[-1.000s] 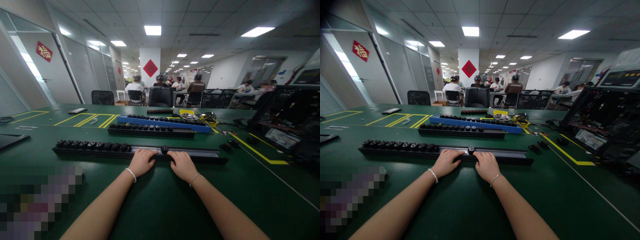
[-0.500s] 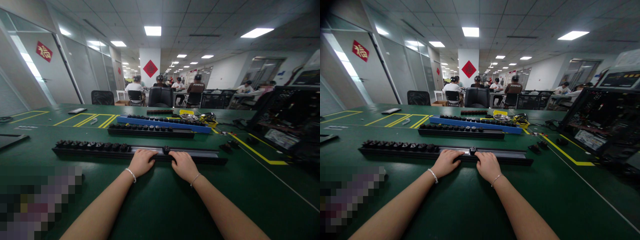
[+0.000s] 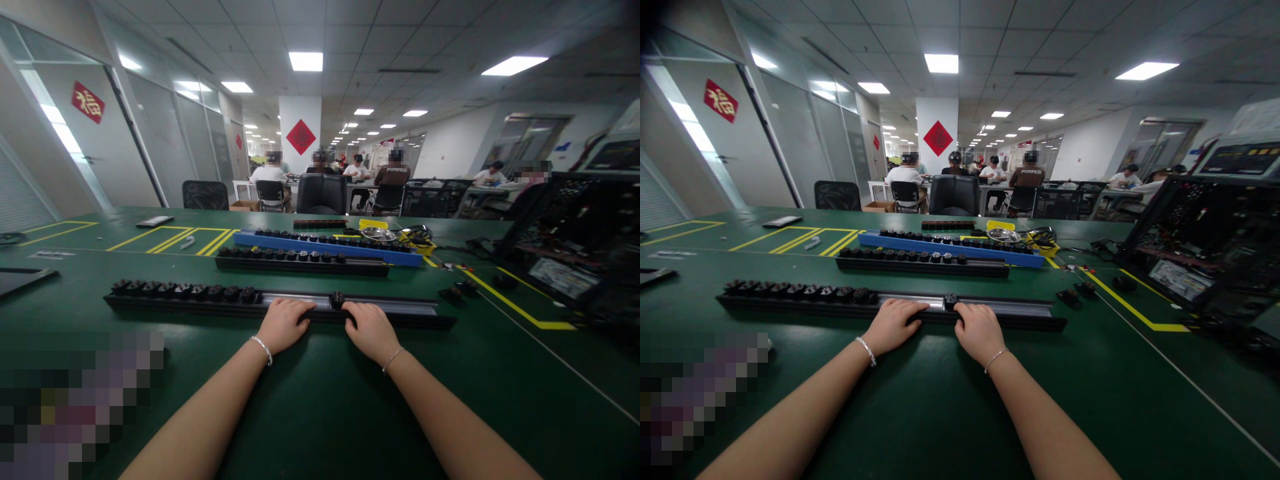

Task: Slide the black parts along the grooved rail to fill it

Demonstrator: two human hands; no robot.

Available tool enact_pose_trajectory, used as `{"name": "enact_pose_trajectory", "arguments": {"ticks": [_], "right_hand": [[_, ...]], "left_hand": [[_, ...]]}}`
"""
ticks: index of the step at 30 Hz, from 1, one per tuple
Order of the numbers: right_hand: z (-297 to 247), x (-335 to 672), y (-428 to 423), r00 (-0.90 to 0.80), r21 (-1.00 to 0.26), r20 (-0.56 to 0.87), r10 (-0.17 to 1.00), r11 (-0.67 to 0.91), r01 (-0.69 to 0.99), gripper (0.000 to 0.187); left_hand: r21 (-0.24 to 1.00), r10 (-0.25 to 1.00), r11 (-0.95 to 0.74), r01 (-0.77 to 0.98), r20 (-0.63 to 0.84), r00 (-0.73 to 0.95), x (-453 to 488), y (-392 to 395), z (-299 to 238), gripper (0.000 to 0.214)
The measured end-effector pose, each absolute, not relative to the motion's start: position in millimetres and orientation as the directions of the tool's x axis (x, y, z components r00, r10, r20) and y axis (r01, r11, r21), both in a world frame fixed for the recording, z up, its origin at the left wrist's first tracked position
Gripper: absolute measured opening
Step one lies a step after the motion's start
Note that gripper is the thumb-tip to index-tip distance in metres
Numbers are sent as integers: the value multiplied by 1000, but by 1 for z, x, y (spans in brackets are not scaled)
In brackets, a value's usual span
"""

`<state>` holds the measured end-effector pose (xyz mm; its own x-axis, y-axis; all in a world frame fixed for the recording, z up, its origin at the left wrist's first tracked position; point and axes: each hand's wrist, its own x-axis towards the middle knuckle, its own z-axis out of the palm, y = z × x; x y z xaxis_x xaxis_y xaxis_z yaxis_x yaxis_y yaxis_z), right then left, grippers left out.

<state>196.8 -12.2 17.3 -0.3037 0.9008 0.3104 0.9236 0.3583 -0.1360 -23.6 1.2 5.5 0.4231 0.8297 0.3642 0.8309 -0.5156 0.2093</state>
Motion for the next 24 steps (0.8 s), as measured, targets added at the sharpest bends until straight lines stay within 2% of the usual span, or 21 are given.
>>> {"name": "enact_pose_trajectory", "arguments": {"ticks": [11, 24], "right_hand": [[19, 202, -11, -246, -206, 367, 897, 336, 919, 29], [15, 206, -9, -189, -204, 444, 876, 304, 930, 28]], "left_hand": [[228, 835, -515, 827, 353, 422, -24, 0, 7, 38], [220, 833, -518, 827, 350, 428, -24, 1, 7, 38]]}}
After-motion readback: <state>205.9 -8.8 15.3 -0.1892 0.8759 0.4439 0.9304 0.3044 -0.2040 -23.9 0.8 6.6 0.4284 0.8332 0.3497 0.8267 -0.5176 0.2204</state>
